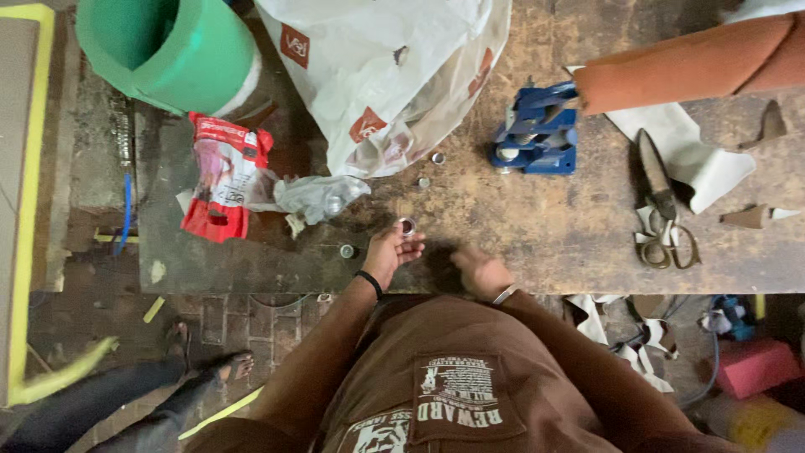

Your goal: The person cuts circular pieces from a white sheet using shears, then places each circle into a metal fastener and presses it with a blue hand press. The person repeats this sequence multiple times, handling the sheet, fasteners, and press in a consistent order.

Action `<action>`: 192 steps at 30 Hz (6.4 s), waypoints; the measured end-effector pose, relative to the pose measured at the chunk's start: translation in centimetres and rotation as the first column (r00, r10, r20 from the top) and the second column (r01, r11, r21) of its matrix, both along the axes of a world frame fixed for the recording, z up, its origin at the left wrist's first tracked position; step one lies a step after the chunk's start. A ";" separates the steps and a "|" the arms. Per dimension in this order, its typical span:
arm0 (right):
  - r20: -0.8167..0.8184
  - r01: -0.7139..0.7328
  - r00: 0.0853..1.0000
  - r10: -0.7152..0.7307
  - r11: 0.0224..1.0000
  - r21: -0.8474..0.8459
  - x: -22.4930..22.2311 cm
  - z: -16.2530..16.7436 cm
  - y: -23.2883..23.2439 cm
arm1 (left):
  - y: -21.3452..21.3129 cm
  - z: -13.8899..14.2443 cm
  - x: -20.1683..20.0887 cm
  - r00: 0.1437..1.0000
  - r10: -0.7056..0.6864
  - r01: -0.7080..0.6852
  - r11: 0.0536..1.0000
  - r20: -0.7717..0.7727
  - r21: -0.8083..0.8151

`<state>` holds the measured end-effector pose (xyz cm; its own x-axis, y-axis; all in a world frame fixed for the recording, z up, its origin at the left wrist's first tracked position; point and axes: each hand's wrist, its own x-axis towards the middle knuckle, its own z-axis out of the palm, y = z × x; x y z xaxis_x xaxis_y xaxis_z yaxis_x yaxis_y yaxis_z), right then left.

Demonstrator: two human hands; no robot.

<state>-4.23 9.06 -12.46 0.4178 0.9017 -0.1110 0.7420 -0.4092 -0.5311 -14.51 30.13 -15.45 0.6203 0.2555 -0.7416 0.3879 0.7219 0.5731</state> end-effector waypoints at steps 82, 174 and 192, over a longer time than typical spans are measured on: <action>-0.196 0.670 0.729 -0.656 0.742 0.010 6.4 4.4 -7.7 | -4.7 5.8 19.9 0.829 -0.559 0.074 0.078 -0.018 0.994; -0.590 0.490 0.383 -0.711 0.698 -0.522 14.9 1.2 -46.0 | -40.1 -0.9 25.8 0.993 -0.049 0.084 0.929 -0.107 0.361; -0.734 0.431 0.222 -0.642 0.740 -0.517 17.4 -1.9 -50.2 | -38.2 -0.6 21.8 0.972 0.206 -0.178 0.960 -0.110 0.217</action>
<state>13.18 -41.13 -14.36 0.3838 0.4210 -0.8219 -0.4764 -0.6722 -0.5667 7.24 -8.12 -16.07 0.4460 0.5148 -0.7322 0.3348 0.6627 0.6699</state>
